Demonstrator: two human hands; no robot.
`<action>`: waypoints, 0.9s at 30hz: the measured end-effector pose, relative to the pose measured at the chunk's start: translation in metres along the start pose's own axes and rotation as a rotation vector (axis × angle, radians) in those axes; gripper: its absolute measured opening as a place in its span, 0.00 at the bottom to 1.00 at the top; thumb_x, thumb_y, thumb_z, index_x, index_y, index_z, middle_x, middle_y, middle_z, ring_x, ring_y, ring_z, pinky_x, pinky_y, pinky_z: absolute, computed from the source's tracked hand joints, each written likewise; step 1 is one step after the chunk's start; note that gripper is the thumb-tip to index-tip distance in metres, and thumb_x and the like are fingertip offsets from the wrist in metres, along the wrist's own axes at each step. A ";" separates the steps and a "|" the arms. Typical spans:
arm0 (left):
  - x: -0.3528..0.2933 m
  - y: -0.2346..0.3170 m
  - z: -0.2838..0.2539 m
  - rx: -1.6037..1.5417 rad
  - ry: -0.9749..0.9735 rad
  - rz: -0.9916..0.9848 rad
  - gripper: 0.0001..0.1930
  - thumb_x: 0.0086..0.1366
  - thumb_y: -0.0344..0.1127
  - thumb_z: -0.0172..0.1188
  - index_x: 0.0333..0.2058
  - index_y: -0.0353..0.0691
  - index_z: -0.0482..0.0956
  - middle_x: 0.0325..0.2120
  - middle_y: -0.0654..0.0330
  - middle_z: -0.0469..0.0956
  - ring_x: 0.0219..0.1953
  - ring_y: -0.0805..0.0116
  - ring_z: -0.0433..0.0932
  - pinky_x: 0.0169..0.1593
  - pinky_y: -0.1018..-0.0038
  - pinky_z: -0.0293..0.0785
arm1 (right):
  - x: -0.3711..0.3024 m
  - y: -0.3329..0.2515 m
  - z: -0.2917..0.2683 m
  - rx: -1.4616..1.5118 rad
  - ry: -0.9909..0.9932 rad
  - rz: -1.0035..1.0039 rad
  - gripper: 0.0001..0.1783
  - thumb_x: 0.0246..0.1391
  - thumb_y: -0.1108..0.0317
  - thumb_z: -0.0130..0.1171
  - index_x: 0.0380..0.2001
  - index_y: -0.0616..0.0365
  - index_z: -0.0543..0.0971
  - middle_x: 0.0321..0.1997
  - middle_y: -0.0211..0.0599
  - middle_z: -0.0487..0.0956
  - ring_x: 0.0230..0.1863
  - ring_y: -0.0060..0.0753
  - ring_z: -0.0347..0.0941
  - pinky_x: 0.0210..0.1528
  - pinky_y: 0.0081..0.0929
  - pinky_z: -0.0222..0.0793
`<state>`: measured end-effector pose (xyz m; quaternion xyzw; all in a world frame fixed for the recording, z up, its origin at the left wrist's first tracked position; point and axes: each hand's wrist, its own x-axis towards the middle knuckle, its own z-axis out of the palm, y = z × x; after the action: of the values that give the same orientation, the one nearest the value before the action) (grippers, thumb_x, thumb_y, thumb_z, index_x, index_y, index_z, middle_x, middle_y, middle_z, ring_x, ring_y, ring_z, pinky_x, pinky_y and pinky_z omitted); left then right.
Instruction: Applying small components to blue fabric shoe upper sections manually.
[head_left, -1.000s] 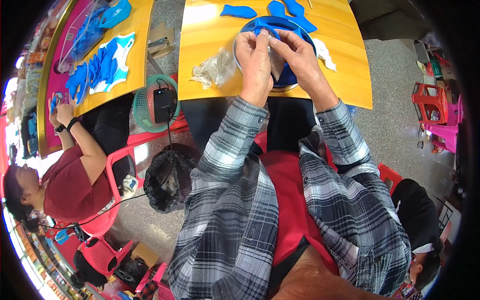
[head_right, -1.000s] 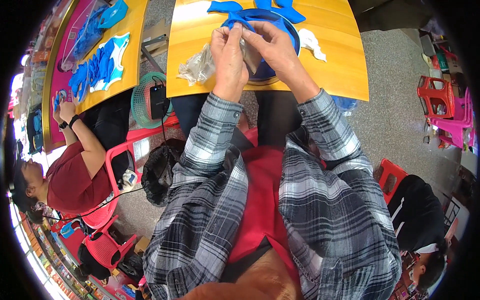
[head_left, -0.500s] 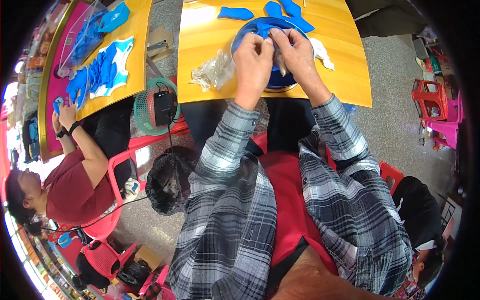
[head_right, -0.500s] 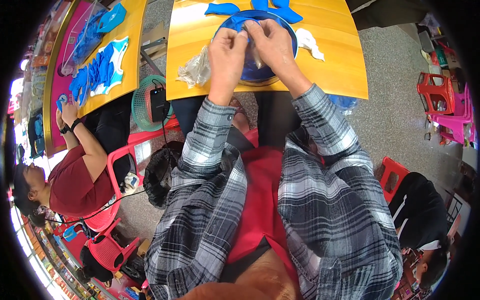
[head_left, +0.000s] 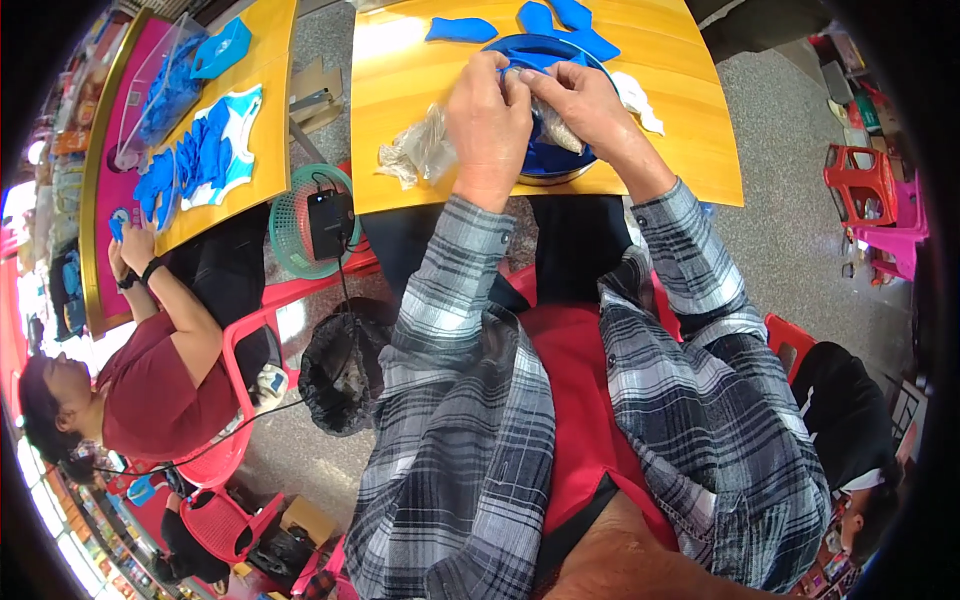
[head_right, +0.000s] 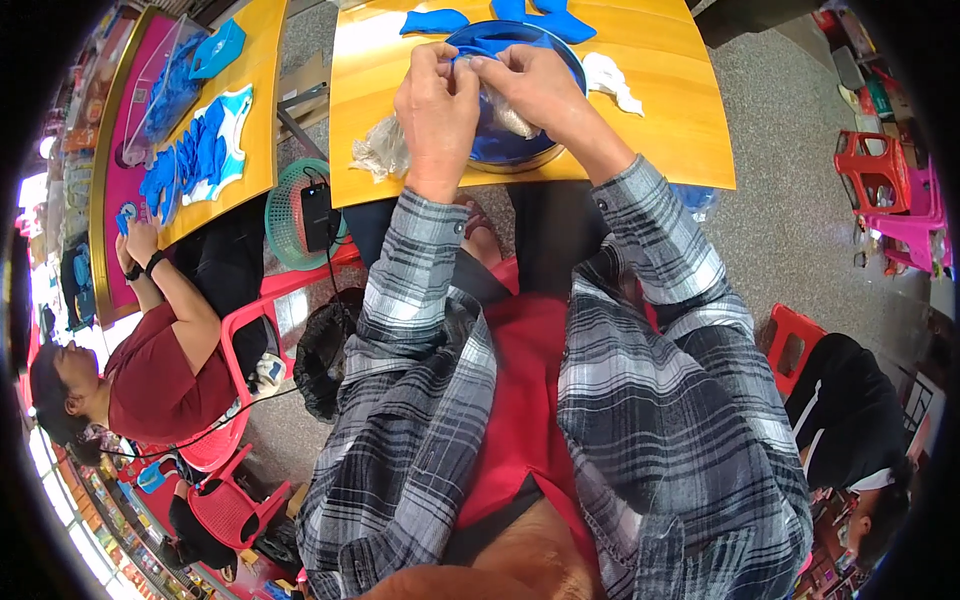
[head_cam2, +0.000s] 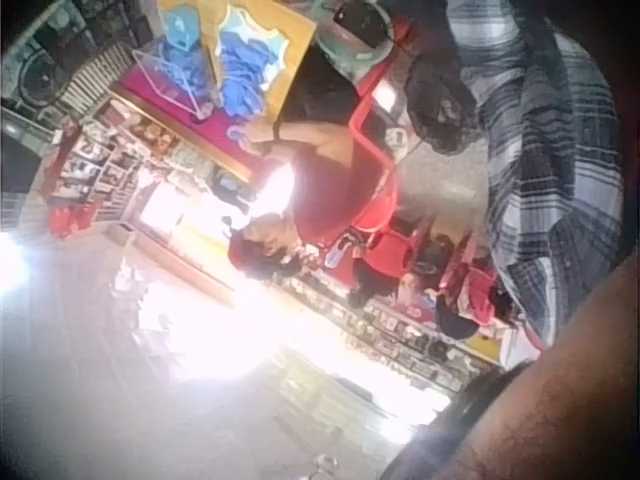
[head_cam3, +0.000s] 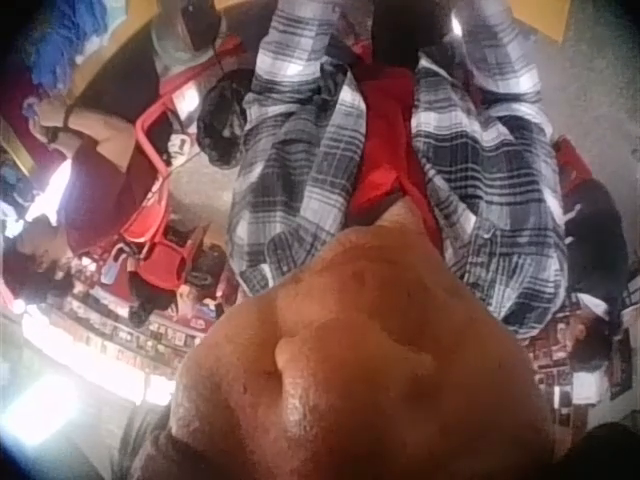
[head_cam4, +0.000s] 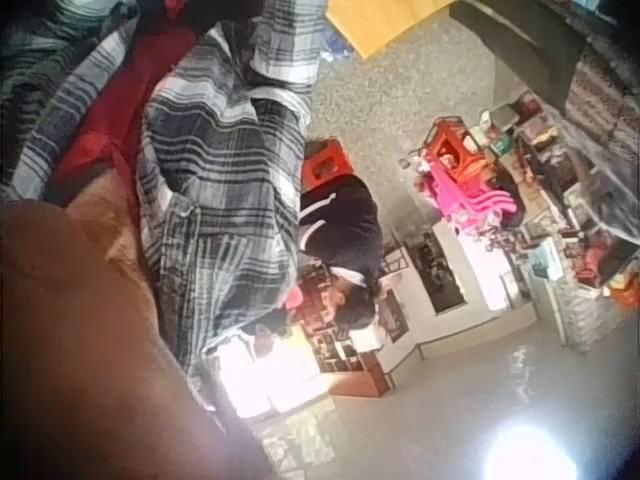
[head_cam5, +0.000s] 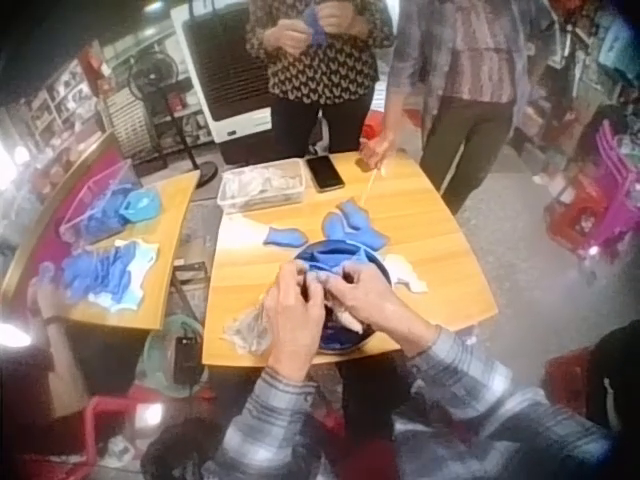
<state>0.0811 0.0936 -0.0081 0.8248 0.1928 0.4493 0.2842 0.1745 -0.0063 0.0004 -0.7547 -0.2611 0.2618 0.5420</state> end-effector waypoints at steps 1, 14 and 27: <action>0.002 0.000 -0.002 -0.003 -0.007 0.004 0.09 0.56 0.27 0.60 0.36 0.34 0.73 0.21 0.53 0.77 0.23 0.56 0.78 0.31 0.67 0.74 | 0.001 0.001 -0.002 0.004 0.007 0.003 0.21 0.53 0.51 0.62 0.27 0.63 0.79 0.21 0.30 0.77 0.23 0.18 0.69 0.25 0.20 0.65; 0.012 0.008 -0.019 0.067 -0.214 -0.057 0.04 0.57 0.29 0.60 0.28 0.34 0.78 0.25 0.50 0.79 0.28 0.51 0.79 0.34 0.65 0.74 | 0.010 0.010 -0.008 -0.024 -0.033 -0.036 0.21 0.46 0.51 0.66 0.24 0.61 0.76 0.21 0.30 0.74 0.24 0.17 0.67 0.27 0.22 0.63; -0.007 -0.002 -0.006 -0.256 -0.182 -0.140 0.06 0.59 0.30 0.60 0.32 0.33 0.75 0.28 0.52 0.78 0.27 0.62 0.77 0.31 0.69 0.72 | 0.000 0.005 0.008 -0.091 0.192 -0.059 0.19 0.48 0.56 0.60 0.33 0.63 0.77 0.28 0.40 0.79 0.31 0.33 0.76 0.35 0.31 0.70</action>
<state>0.0718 0.0929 -0.0113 0.8037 0.1645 0.3727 0.4336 0.1695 -0.0020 -0.0071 -0.7921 -0.2416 0.1603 0.5371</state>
